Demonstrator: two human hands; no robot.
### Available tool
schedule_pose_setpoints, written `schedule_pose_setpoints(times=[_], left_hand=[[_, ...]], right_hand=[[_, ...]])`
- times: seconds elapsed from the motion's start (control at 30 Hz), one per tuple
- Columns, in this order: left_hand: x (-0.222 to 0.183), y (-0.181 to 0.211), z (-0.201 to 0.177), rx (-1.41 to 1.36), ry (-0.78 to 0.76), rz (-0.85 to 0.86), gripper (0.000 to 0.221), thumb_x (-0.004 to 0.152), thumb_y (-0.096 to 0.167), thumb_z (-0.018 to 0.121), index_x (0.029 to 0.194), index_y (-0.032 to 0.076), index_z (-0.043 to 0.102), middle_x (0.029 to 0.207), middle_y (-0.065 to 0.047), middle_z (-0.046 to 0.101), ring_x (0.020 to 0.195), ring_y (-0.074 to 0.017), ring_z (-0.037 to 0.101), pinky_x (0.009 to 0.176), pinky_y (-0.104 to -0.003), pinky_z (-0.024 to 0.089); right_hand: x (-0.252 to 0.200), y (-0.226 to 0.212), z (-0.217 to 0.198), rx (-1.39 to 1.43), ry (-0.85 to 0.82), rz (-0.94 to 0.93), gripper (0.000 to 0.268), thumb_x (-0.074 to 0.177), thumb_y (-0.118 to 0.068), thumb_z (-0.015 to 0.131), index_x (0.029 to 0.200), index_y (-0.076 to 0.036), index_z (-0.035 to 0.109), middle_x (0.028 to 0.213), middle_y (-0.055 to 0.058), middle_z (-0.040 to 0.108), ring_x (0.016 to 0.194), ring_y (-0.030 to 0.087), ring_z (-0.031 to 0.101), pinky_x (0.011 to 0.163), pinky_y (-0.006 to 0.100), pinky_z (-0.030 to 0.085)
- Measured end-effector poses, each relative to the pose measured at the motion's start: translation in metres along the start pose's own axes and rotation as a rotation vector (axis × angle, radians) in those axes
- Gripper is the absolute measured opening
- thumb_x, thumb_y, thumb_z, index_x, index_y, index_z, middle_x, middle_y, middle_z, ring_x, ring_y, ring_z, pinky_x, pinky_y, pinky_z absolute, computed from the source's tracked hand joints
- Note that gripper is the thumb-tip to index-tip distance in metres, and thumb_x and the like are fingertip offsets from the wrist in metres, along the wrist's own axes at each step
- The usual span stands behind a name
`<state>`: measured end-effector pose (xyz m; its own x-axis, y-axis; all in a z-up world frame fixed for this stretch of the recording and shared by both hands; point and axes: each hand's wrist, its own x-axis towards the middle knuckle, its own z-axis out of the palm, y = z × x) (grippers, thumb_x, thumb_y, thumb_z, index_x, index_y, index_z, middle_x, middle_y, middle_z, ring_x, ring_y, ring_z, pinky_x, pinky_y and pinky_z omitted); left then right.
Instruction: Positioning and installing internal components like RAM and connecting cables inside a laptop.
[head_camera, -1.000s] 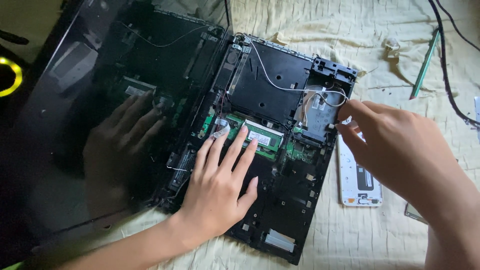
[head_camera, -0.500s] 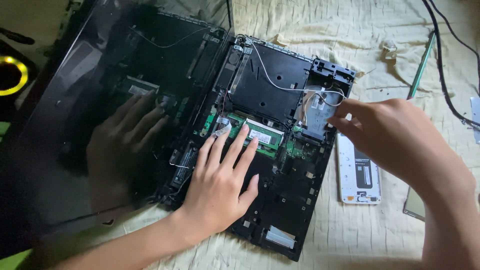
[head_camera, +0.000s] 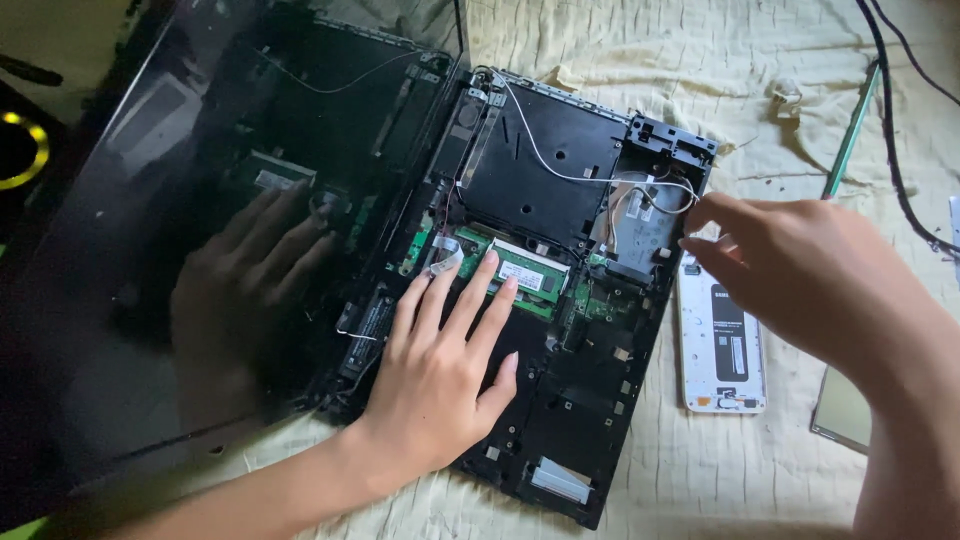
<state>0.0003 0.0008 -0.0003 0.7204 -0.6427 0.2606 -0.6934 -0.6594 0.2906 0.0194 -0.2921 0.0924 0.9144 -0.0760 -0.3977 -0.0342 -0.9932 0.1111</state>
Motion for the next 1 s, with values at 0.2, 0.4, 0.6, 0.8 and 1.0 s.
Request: schedule_pose_setpoints(times=[0.2, 0.4, 0.6, 0.8, 1.0], left_hand=[[0.001, 0.0, -0.002, -0.002, -0.024, -0.006, 0.064, 0.098, 0.038, 0.056, 0.153, 0.008, 0.046, 0.161, -0.017, 0.042, 0.143, -0.0418, 0.043, 0.118, -0.058, 0.031], [0.003, 0.0, -0.003, -0.007, -0.016, -0.003, 0.063, 0.096, 0.036, 0.058, 0.152, 0.008, 0.049, 0.16, -0.016, 0.043, 0.142, -0.042, 0.044, 0.118, -0.058, 0.032], [0.003, 0.0, -0.003, 0.016, 0.001, 0.001, 0.066, 0.096, 0.037, 0.057, 0.155, 0.011, 0.044, 0.161, -0.016, 0.043, 0.141, -0.0401, 0.045, 0.118, -0.056, 0.033], [0.004, 0.0, -0.005, -0.036, -0.021, -0.006, 0.064, 0.096, 0.036, 0.057, 0.154, 0.011, 0.047, 0.161, -0.016, 0.042, 0.143, -0.0414, 0.042, 0.117, -0.057, 0.031], [0.004, -0.001, -0.004, -0.009, -0.019, 0.001, 0.064, 0.096, 0.037, 0.056, 0.153, 0.011, 0.047, 0.161, -0.017, 0.042, 0.142, -0.042, 0.044, 0.117, -0.057, 0.033]], right_hand=[[-0.002, 0.021, 0.007, 0.034, 0.309, -0.114, 0.017, 0.106, -0.028, 0.062, 0.119, -0.021, 0.071, 0.083, 0.0, 0.082, 0.07, 0.012, 0.081, 0.052, 0.029, 0.067], [0.005, 0.066, 0.023, 0.471, 0.511, -0.132, 0.018, 0.112, 0.0, 0.07, 0.127, 0.01, 0.068, 0.079, 0.022, 0.066, 0.053, 0.026, 0.063, 0.038, 0.033, 0.046], [0.039, 0.143, 0.05, 0.548, 0.628, -0.265, 0.023, 0.134, 0.0, 0.055, 0.146, 0.019, 0.052, 0.093, 0.028, 0.064, 0.077, 0.035, 0.067, 0.066, 0.042, 0.053], [0.047, 0.107, 0.038, 0.786, 0.613, -0.23, 0.032, 0.117, 0.018, 0.059, 0.145, 0.018, 0.043, 0.104, 0.035, 0.061, 0.081, 0.038, 0.064, 0.051, 0.039, 0.049], [0.038, 0.085, 0.035, 0.676, 0.558, -0.232, 0.016, 0.115, 0.007, 0.062, 0.13, 0.015, 0.062, 0.1, 0.029, 0.068, 0.078, 0.034, 0.07, 0.071, 0.042, 0.062]])
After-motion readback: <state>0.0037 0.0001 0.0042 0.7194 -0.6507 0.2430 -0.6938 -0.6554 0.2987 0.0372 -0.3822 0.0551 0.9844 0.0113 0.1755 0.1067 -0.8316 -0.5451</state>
